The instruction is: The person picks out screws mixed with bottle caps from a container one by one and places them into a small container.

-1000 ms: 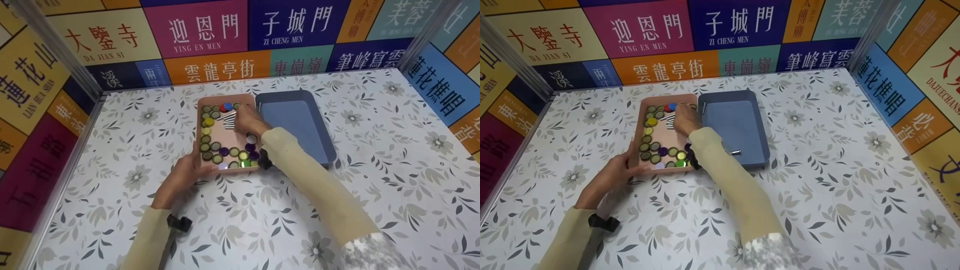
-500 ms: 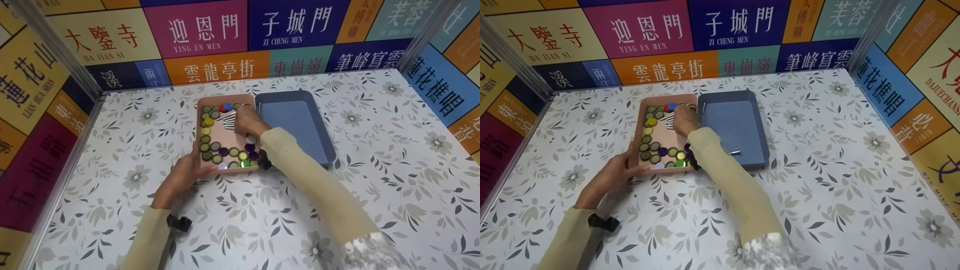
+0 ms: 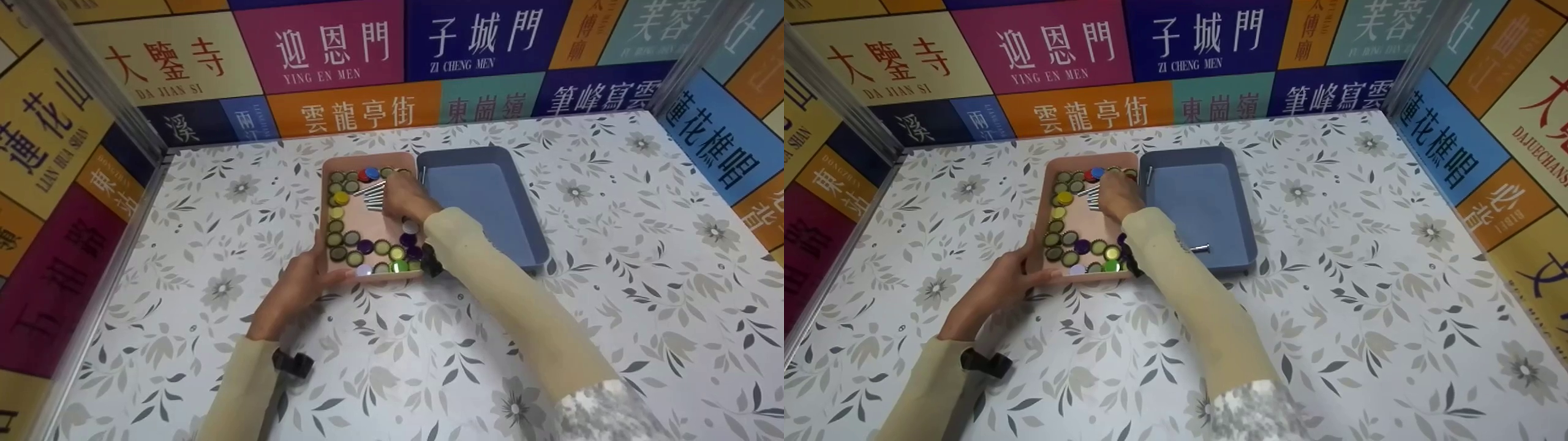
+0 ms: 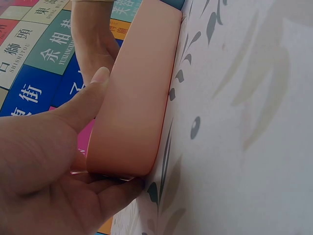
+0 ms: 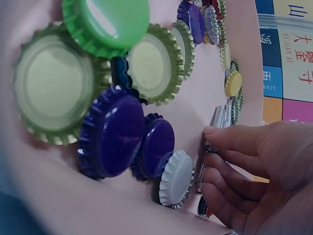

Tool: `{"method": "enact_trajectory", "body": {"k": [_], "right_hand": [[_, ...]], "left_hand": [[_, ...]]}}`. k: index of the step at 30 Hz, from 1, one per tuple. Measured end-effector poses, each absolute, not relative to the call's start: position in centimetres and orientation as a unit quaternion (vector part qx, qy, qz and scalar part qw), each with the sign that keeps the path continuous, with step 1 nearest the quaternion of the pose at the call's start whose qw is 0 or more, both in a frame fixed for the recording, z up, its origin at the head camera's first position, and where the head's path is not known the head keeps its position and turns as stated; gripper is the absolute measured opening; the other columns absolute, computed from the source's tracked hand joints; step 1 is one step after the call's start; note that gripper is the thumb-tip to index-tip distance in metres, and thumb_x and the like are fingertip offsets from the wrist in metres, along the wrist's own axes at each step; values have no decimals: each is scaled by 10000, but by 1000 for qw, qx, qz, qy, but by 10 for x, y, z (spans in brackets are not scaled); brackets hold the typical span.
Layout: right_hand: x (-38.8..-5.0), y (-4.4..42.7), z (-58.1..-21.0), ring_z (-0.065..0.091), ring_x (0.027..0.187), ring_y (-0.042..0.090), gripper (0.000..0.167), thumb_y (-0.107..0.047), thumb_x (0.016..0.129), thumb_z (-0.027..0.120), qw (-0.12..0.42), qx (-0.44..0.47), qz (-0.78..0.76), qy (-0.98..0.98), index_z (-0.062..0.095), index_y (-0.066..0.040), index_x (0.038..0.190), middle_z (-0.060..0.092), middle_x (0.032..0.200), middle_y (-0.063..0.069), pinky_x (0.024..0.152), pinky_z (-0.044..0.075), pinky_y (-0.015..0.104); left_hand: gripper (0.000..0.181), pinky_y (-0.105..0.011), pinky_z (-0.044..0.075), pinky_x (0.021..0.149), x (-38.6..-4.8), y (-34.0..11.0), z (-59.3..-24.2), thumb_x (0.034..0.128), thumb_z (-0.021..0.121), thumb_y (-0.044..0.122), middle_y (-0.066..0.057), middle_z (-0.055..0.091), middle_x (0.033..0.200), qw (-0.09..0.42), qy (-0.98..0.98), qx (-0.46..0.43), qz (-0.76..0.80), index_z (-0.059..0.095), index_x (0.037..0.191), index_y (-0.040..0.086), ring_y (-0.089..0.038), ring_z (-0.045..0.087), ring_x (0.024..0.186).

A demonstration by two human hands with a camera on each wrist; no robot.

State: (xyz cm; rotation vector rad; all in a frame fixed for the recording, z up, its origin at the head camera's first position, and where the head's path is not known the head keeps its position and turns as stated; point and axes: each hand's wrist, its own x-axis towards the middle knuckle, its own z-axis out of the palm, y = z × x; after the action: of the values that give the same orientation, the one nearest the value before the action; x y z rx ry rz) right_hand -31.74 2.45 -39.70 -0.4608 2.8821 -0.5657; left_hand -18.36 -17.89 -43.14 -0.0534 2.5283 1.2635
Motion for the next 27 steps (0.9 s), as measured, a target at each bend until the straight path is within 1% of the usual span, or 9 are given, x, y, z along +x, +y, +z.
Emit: {"method": "enact_trajectory", "body": {"k": [2,4,7,11,14,18,21,24,27], "right_hand": [[-328,20,-402,421,761,201,212,-23,804,630,108,-138,-164,971,502,-109,659,494,764,25,601,387,272],[-334,17,-404,430,784,213,164,-29,804,638,122,-130,-153,972,540,-84,685,535,819,53,623,408,295],[-334,18,-404,416,801,222,148,-37,817,629,123,-135,-157,971,544,-67,699,527,861,75,656,397,318],[-332,19,-402,368,696,201,274,-33,847,585,118,-150,-170,967,466,-102,610,403,707,31,599,354,306],[-331,20,-399,360,611,183,339,-42,863,588,120,-152,-187,963,432,-123,573,352,628,3,539,339,294],[-332,22,-396,346,593,172,365,-59,876,609,114,-159,-203,960,408,-124,578,335,617,-8,546,317,300],[-333,24,-395,273,565,152,385,-37,865,600,113,-168,-208,957,372,-125,568,259,590,-24,537,262,299],[-333,26,-394,200,535,126,399,-19,848,590,123,-170,-213,954,354,-136,548,204,562,-44,516,198,283],[-331,30,-394,176,530,123,378,-10,832,572,133,-174,-224,950,364,-128,539,206,556,-36,512,179,281]], "left_hand": [[1065,-425,327,1222,-185,-178,-431,880,753,386,-23,509,1532,164,882,-28,441,-17,1612,322,-204,524,1346],[1065,-432,296,1237,-186,-178,-431,877,755,388,-9,495,1543,169,880,-32,442,-16,1610,339,-202,495,1379],[1056,-435,268,1250,-187,-179,-430,885,751,384,0,476,1558,169,880,-31,442,-21,1606,350,-198,464,1411],[1047,-447,307,1231,-187,-181,-430,912,729,374,-76,405,1601,157,895,-7,417,-38,1614,252,-237,455,1411],[1039,-447,351,1205,-186,-182,-429,927,713,366,-115,370,1614,149,902,8,405,-48,1613,197,-256,476,1385],[1038,-424,333,1219,-187,-182,-428,925,715,361,-78,401,1603,153,894,0,420,-48,1614,215,-218,484,1378],[1044,-415,325,1224,-188,-181,-429,917,722,364,-55,433,1586,157,889,-5,431,-43,1616,239,-204,495,1371],[1053,-419,325,1223,-187,-180,-430,913,724,369,-61,441,1579,159,888,-6,432,-45,1617,223,-218,495,1382],[1066,-427,319,1225,-186,-179,-430,909,725,377,-70,437,1580,161,889,-11,428,-54,1615,202,-239,478,1405]]}}
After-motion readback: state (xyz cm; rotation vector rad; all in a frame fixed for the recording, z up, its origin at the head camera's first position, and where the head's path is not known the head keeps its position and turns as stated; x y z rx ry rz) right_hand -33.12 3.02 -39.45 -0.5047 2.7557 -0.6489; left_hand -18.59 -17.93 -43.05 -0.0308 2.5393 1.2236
